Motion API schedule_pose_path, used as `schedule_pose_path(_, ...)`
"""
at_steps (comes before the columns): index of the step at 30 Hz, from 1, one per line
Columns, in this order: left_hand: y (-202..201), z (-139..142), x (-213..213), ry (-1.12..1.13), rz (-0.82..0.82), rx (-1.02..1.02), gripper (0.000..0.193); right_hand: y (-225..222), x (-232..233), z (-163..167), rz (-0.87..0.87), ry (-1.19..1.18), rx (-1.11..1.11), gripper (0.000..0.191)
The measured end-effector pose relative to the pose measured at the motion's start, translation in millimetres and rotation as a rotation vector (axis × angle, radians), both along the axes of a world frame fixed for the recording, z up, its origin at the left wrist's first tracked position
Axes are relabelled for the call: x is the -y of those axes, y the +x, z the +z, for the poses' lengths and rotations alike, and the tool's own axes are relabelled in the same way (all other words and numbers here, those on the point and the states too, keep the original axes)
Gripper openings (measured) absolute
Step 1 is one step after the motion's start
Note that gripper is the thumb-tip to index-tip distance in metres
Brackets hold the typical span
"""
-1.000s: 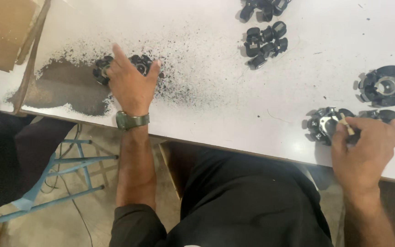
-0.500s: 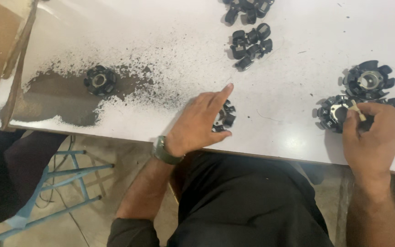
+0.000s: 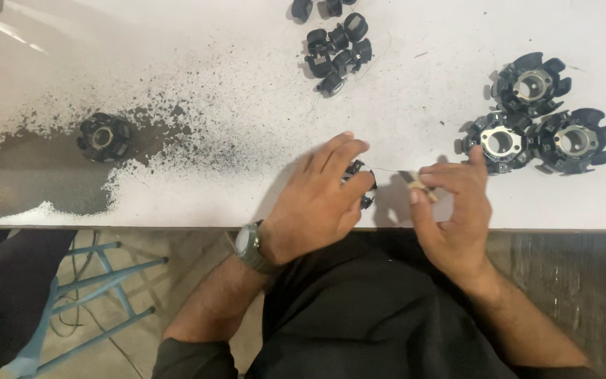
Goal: The person sits at a white table assembling omni wheels, pressing black roller pieces into the hubs of wheel bodies one at a time using a small handheld tool, then setting each finished wheel aside and picking up the next hub.
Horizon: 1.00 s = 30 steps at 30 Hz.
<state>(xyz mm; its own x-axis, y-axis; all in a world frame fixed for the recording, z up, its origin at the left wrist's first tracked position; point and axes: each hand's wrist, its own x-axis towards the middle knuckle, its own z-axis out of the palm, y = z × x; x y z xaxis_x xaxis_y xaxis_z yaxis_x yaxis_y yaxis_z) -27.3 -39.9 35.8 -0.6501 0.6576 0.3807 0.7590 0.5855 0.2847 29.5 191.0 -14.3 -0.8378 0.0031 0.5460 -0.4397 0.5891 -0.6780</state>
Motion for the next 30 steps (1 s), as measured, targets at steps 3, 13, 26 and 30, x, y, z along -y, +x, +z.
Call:
schedule_pose_path(3, -10.6, -1.9, 3.1, -0.012, 0.037, 0.268, 0.031, -1.0, 22.6, 5.3, 0.064, 0.027, 0.029, 0.027)
schedule_pose_path(13, 17.0, -29.7, -0.9, 0.212, 0.206, 0.213, 0.018, 4.5, 35.6, -5.0, 0.042, 0.264, 0.015, 0.035)
schedule_pose_path(26, 34.4, -45.7, -10.1, 0.388, 0.289, 0.195, 0.019, 12.4, 31.6, -10.6, 0.061, 0.252, -0.024, 0.034)
schedule_pose_path(30, 33.8, -47.5, -9.8, 0.412, 0.271, 0.191, 0.019, 13.4, 33.0, -8.9, 0.056, 0.288, -0.016, 0.033)
